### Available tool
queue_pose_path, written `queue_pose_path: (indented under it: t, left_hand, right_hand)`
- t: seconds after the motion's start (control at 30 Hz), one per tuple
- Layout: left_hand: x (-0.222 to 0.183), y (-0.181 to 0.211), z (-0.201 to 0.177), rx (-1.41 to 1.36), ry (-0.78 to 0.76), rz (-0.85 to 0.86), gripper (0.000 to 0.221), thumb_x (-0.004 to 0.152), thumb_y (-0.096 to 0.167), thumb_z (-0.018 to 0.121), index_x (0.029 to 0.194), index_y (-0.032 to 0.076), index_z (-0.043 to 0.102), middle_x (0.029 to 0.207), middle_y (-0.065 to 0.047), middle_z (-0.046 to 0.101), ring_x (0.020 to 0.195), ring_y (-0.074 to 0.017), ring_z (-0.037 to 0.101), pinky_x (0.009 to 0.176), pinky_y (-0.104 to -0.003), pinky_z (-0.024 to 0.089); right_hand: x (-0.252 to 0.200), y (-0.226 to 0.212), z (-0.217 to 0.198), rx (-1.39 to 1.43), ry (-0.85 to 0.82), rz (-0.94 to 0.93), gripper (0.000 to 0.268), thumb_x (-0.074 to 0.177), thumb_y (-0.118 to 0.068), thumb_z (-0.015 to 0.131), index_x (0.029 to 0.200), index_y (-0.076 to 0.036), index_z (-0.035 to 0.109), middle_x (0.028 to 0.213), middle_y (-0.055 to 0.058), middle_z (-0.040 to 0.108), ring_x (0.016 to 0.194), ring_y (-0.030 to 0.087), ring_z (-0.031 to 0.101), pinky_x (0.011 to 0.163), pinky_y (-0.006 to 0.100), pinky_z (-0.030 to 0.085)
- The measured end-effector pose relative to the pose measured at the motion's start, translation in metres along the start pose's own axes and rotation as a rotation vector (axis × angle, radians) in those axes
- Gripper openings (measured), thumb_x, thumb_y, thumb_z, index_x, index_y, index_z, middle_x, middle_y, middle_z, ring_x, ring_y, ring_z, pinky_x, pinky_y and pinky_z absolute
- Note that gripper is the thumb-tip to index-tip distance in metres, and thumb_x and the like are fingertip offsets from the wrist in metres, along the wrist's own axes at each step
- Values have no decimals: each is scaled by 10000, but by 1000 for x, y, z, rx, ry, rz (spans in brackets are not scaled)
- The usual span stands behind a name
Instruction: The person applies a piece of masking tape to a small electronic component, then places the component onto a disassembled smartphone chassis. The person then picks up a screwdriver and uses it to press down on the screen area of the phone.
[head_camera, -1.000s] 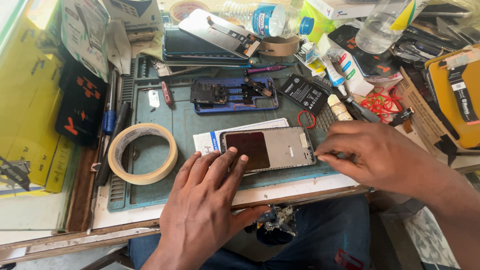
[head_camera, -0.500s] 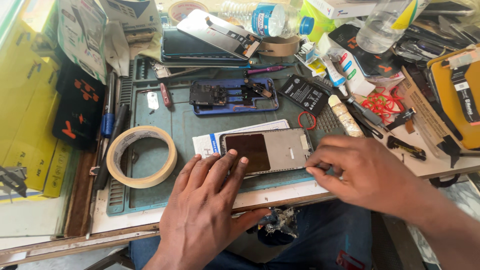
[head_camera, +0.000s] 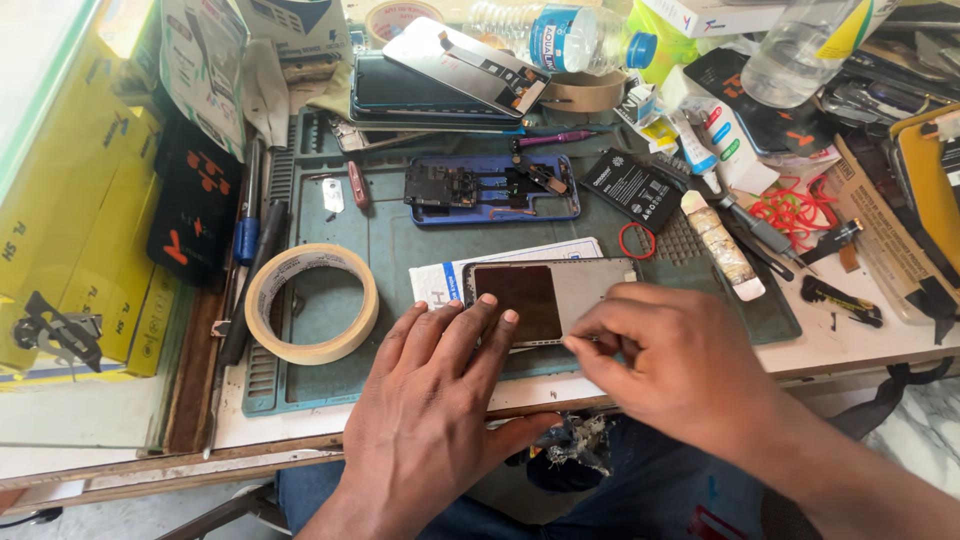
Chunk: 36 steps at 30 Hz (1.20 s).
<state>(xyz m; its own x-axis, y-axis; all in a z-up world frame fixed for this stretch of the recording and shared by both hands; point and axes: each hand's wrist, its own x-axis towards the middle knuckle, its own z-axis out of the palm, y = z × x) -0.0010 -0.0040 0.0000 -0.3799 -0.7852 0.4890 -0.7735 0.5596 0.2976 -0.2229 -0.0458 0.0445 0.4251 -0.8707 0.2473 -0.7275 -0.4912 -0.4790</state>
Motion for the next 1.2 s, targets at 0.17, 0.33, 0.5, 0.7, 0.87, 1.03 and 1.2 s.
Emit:
queue_pose_path:
  t: [0.17, 0.33, 0.5, 0.7, 0.87, 1.03, 1.2]
  left_hand:
    - [-1, 0, 0, -3, 19, 6, 857, 767, 613, 754, 1341, -8, 608, 1351, -170, 601, 1255, -346, 537, 1107, -511, 350]
    - [-2, -1, 0, -15, 23, 8, 859, 762, 607, 758, 1337, -12, 605, 1358, -166, 602, 1258, -338, 543, 1111, -510, 354]
    - [-3, -1, -1, 17, 25, 23, 870, 773, 608, 747, 1355, -19, 595, 1356, -170, 599, 1257, -340, 544, 1110, -510, 355]
    - [-2, 1, 0, 25, 23, 25, 855, 802, 619, 725, 1356, -19, 594, 1364, -171, 592, 1270, -342, 531, 1111, -504, 360]
    - [-3, 1, -1, 27, 6, 6, 864, 794, 637, 715, 1348, -16, 599, 1356, -165, 593, 1277, -345, 520, 1108, -513, 353]
    - [-3, 0, -1, 13, 10, 7, 857, 807, 637, 710, 1355, -13, 599, 1361, -167, 587, 1279, -348, 520, 1114, -511, 352]
    - [-3, -1, -2, 8, 7, 7, 854, 809, 638, 708, 1353, -13, 602, 1356, -177, 585, 1285, -372, 516, 1114, -519, 357]
  right_hand:
    - [6, -13, 18, 97, 39, -27, 105, 799, -169, 796, 801, -70, 763, 692, 59, 700, 556, 187, 686, 512, 332, 515]
    - [6, -19, 32, 277, 77, 20, 92, 814, -137, 790, 836, -51, 765, 737, 59, 740, 583, 135, 707, 516, 293, 519]
    - [2, 2, 18, 325, 137, 38, 90, 851, -126, 786, 912, -60, 792, 765, 11, 753, 616, 65, 646, 516, 241, 490]
    - [29, 34, 8, 432, 55, 178, 167, 881, -114, 765, 1040, -81, 808, 760, 7, 737, 642, 57, 628, 546, 228, 506]
    - [57, 35, 5, 495, -129, 20, 201, 903, -119, 741, 1093, -75, 791, 878, 16, 716, 774, 86, 681, 669, 233, 572]
    - [70, 14, 1, 139, -76, -280, 228, 856, -43, 716, 1064, -95, 795, 896, 46, 724, 766, 149, 720, 662, 278, 540]
    - [78, 0, 10, 26, -38, -294, 135, 821, -97, 762, 953, -73, 773, 893, 66, 726, 737, 217, 710, 626, 326, 558]
